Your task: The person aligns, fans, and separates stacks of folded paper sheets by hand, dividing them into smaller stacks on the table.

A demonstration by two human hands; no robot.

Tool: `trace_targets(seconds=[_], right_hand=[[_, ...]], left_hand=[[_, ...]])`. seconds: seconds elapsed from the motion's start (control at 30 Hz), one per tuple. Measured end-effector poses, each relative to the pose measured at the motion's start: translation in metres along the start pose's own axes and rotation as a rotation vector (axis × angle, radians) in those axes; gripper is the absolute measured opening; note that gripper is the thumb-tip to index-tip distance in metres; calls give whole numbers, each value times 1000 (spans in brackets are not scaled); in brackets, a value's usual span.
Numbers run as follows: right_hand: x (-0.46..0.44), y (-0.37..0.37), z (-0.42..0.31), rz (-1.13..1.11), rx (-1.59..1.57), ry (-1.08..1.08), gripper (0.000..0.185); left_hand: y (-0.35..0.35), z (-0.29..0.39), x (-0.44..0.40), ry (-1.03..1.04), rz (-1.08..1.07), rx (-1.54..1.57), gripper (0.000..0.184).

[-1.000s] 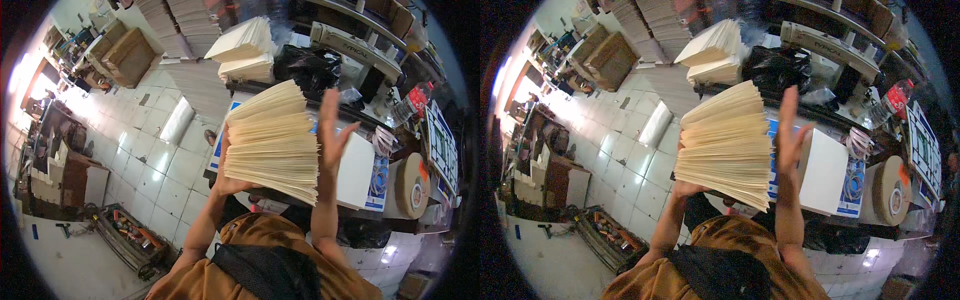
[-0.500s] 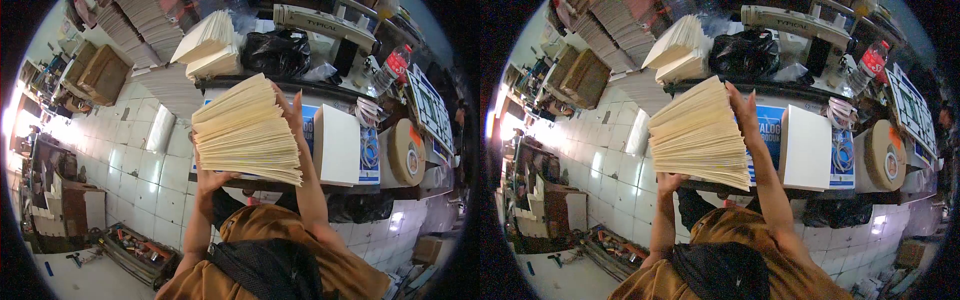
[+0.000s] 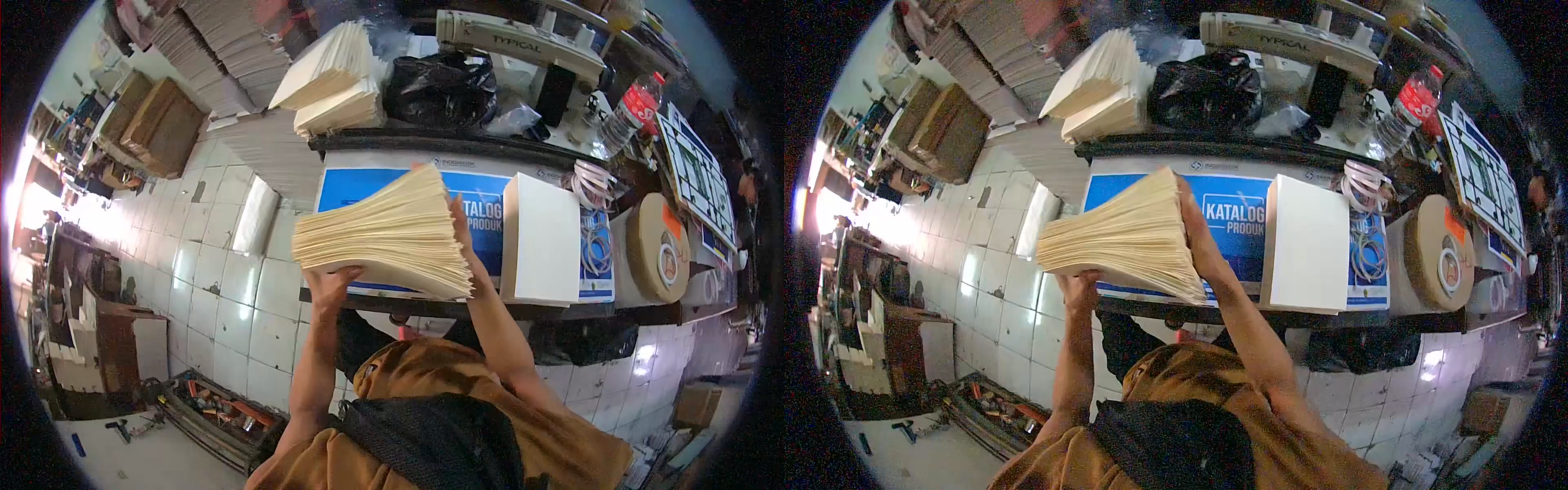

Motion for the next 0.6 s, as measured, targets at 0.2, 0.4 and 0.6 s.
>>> trace_targets(seconds=[0.2,0.4,0.6], right_hand=[[7,-20,15,-44,17,-36,86],[25,2,13,-19,173,-61,89],[68,-45,-14,251,233,-165,82]], left_hand=[[-30,-24,15,118,-161,-319,48],[-61,-73,27,297,-80,-372,53],[-76,-62,14,393,-166,-431,64]])
Point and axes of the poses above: each hand's wrist, its own x-axis away from the middle knuckle, its own y-axis out of the palm, z = x × y, the point moved 10 cm from there along -x, towards the middle knuckle, and after that the axes turned 6 degrees about -z, right-handed, at the moved point
